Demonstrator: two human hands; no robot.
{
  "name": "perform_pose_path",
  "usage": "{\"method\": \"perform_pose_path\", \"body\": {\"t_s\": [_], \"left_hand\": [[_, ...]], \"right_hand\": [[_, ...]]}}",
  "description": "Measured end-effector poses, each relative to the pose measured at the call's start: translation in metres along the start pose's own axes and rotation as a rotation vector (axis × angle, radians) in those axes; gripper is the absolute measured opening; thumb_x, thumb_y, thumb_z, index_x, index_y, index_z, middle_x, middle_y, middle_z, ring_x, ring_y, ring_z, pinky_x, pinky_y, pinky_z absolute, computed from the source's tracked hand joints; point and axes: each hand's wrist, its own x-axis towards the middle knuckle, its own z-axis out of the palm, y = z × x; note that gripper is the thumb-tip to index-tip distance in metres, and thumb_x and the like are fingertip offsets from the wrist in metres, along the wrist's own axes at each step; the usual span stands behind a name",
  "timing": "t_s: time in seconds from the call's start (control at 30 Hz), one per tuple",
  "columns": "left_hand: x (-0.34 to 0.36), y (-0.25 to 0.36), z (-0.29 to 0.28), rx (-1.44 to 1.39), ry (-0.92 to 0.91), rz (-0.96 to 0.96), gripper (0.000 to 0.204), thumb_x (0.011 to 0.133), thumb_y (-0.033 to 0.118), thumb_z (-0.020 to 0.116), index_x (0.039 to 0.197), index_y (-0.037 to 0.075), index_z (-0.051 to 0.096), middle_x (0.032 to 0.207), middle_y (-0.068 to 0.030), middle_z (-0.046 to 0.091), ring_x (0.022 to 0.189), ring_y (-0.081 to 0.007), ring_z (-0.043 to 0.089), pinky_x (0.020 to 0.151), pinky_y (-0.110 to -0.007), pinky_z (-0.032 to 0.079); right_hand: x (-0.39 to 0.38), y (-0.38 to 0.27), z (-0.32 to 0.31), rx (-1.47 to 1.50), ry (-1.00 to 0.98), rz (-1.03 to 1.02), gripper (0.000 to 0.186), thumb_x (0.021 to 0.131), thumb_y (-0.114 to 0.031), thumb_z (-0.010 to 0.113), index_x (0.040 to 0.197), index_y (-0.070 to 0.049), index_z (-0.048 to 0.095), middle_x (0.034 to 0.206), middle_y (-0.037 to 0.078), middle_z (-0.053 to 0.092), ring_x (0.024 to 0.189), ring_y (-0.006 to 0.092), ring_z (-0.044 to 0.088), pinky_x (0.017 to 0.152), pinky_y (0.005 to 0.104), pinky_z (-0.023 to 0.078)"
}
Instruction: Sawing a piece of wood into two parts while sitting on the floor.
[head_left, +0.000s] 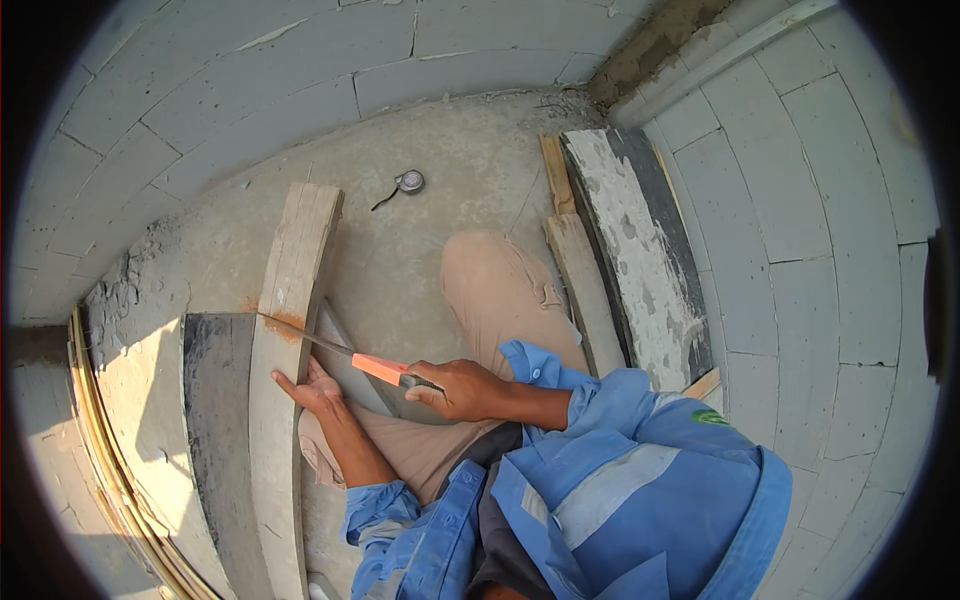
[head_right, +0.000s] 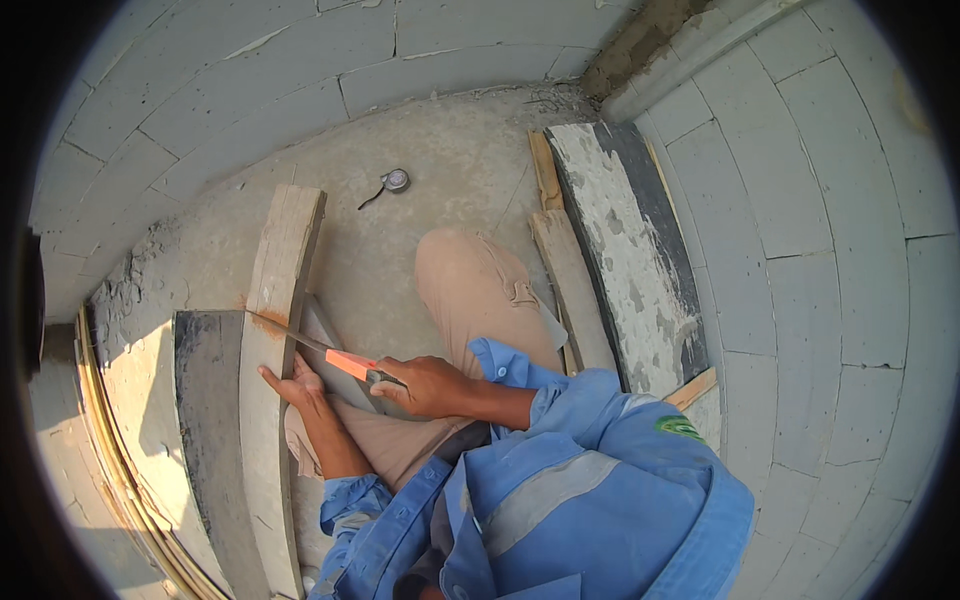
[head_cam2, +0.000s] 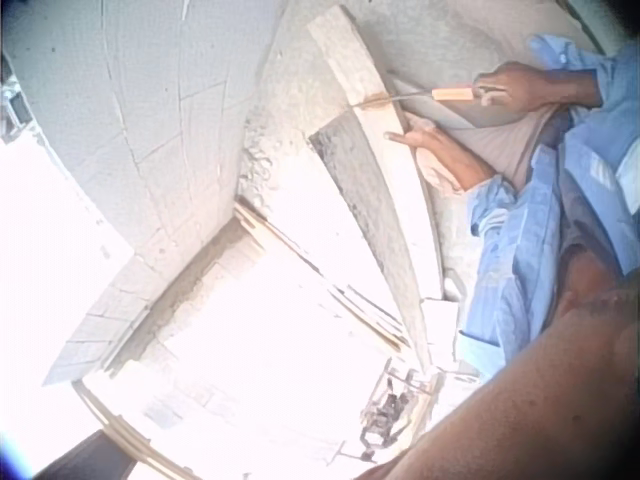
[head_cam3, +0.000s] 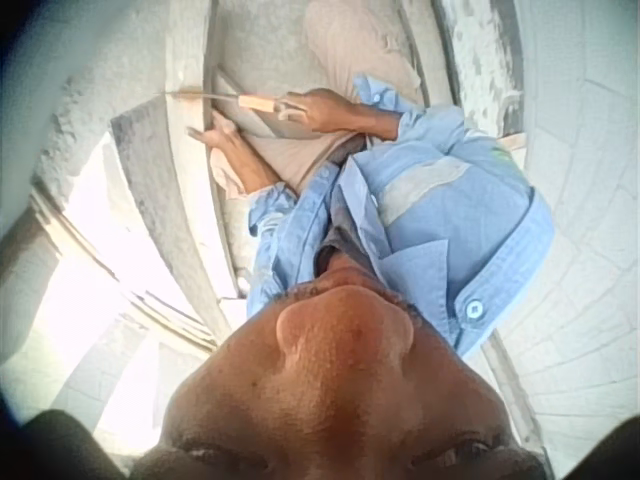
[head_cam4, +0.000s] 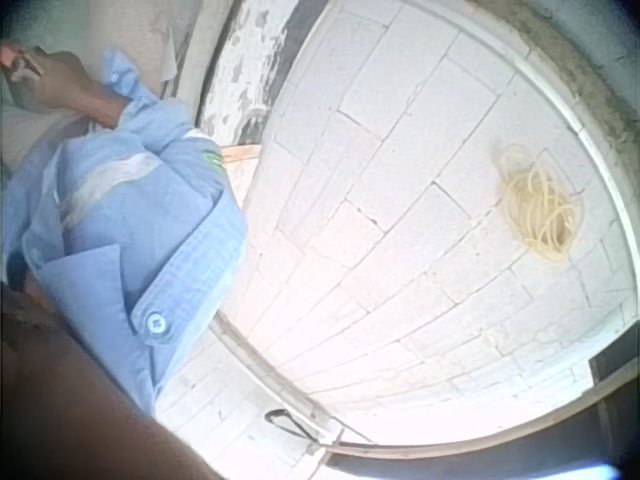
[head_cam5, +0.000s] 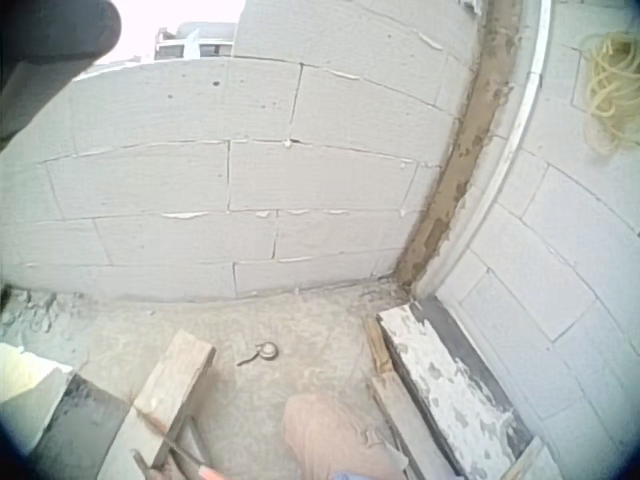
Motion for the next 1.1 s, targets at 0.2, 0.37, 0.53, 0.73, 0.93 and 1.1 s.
{"method": "perform_pose_path", "body": {"t_s": [0.2,0.37,0.53,0.73,0.93,1.1], "left_hand": [[0.005,-0.013,0.001,0.02,-0.087,-0.024,0.073,0.093,0.047,0.064,0.144,0.001,0.038,0.14,-0.0173,0.048,0.13,-0.0299,0.048,0.115,-0.04,0.039],[0.013,-0.014,-0.016,-0.05,-0.132,-0.231,0.069,0.097,0.049,0.055,0.142,-0.001,0.04,0.143,-0.0183,0.048,0.132,-0.0294,0.049,0.114,-0.04,0.04],[0.005,0.0,-0.005,-0.002,-0.028,0.008,0.071,0.094,0.046,0.061,0.143,0.0,0.039,0.141,-0.0169,0.048,0.131,-0.0308,0.048,0.114,-0.041,0.04],[-0.001,-0.007,-0.004,0.0,-0.123,-0.015,0.074,0.092,0.047,0.066,0.144,0.003,0.038,0.144,-0.0151,0.047,0.132,-0.0301,0.047,0.114,-0.042,0.04],[0.021,-0.015,-0.023,-0.085,-0.088,-0.195,0.07,0.092,0.045,0.065,0.142,0.002,0.041,0.14,-0.0149,0.051,0.13,-0.029,0.05,0.112,-0.041,0.042],[0.007,0.001,-0.013,-0.02,-0.033,-0.027,0.073,0.091,0.046,0.068,0.142,0.002,0.041,0.137,-0.0146,0.053,0.127,-0.0294,0.051,0.111,-0.041,0.043]], "right_hand": [[0.108,0.005,0.046,-0.012,-0.02,0.066,0.051,0.099,-0.044,0.051,0.13,-0.003,0.054,0.083,0.025,0.068,0.079,0.0452,0.065,0.069,0.0532,0.05],[0.147,0.005,0.06,0.076,0.063,0.061,0.049,0.099,-0.044,0.052,0.124,-0.002,0.055,0.08,0.026,0.066,0.076,0.046,0.064,0.067,0.053,0.049],[-0.001,-0.008,-0.004,-0.03,-0.054,0.039,0.049,0.1,-0.048,0.049,0.121,-0.004,0.054,0.076,0.025,0.065,0.071,0.0456,0.064,0.063,0.0531,0.048],[0.092,0.004,0.035,-0.077,-0.084,0.09,0.049,0.099,-0.045,0.052,0.123,-0.002,0.055,0.079,0.025,0.066,0.075,0.0447,0.065,0.066,0.0507,0.05],[0.128,0.001,0.057,0.014,0.01,0.086,0.048,0.099,-0.045,0.052,0.119,-0.002,0.057,0.088,0.026,0.068,0.081,0.0462,0.065,0.07,0.0514,0.05],[0.001,-0.006,-0.008,-0.018,-0.142,0.09,0.049,0.1,-0.047,0.05,0.124,-0.004,0.052,0.075,0.025,0.065,0.076,0.0454,0.065,0.068,0.0535,0.049]]}}
